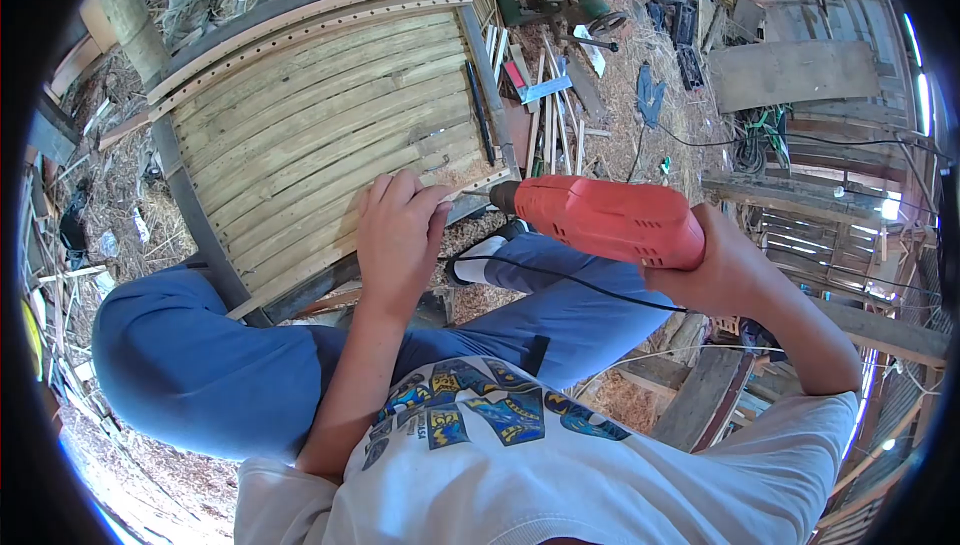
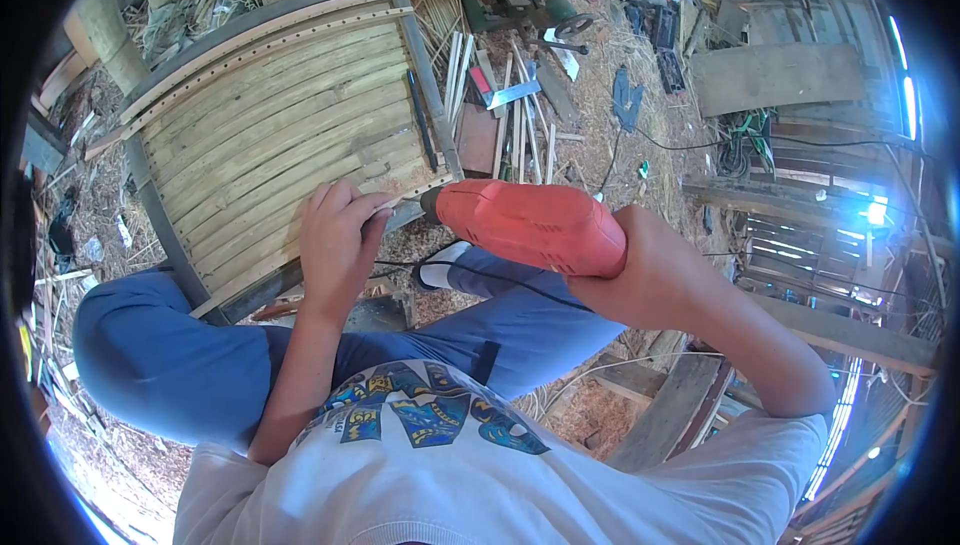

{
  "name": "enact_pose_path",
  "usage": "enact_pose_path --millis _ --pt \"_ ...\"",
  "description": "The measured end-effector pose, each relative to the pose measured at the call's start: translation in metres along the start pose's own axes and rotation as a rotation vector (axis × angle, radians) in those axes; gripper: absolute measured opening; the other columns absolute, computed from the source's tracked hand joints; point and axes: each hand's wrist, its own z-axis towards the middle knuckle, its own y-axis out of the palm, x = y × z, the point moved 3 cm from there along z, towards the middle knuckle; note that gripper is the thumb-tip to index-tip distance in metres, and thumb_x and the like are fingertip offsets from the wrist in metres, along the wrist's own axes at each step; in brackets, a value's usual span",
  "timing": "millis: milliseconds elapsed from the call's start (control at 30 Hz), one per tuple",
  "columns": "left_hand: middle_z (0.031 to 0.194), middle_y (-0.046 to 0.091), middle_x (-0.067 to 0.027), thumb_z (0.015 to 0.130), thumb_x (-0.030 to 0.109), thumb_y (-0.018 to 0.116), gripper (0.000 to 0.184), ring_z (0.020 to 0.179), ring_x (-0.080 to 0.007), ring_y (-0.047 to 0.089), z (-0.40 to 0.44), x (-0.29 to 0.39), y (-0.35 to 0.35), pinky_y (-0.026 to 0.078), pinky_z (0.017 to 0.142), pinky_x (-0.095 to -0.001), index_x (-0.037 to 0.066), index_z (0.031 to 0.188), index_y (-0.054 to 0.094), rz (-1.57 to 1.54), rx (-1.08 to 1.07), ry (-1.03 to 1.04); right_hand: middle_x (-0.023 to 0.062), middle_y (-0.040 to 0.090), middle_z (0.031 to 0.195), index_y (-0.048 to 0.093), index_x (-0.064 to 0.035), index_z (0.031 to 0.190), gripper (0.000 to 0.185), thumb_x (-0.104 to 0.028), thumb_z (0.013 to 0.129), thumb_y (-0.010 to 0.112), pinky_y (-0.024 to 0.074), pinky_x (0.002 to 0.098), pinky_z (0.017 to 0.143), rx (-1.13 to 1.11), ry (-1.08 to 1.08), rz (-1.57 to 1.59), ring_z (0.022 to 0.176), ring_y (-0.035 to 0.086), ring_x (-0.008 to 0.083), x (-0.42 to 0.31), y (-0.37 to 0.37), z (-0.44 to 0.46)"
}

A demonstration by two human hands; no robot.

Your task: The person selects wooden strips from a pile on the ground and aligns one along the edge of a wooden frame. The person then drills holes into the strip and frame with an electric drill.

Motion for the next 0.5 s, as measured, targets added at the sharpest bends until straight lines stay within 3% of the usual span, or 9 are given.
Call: enact_pose_path --millis 133,333,500 --pt "0.09 0.058 -0.0093 0.085 0.009 0.082 0.017 0.092 -0.0323 0.057 0.0 -0.002 -0.001 0.045 0.084 -0.0452 0.007 0.102 0.08 -0.024 0.005 0.006 0.0244 0.077 0.086 0.077 0.001 0.097 0.028 -0.023 0.082 0.082 0.0589 0.0462 0.079 -0.009 -0.109 -0.016 0.086 0.078 0.0421 -0.006 0.002 -0.005" --pt "0.094 0.059 -0.0092 0.087 0.009 0.079 0.015 0.095 -0.0325 0.058 -0.001 -0.003 0.0 0.045 0.085 -0.0463 0.008 0.102 0.078 -0.019 -0.021 0.013 0.0231 0.077 0.086 0.078 0.0004 0.098 0.025 -0.02 0.083 0.08 0.0588 0.0461 0.078 -0.009 -0.093 0.025 0.086 0.078 0.0421 -0.009 0.004 -0.008" --pt "0.092 0.06 -0.0102 0.084 0.005 0.082 0.019 0.095 -0.0332 0.058 0.0 0.0 -0.003 0.047 0.086 -0.0455 0.006 0.103 0.08 -0.023 -0.022 -0.001 0.0249 0.073 0.116 0.066 0.0034 0.125 0.063 -0.033 0.081 0.094 0.057 0.0449 0.095 -0.157 0.065 -0.01 0.109 0.074 0.0392 0.001 0.002 0.003"
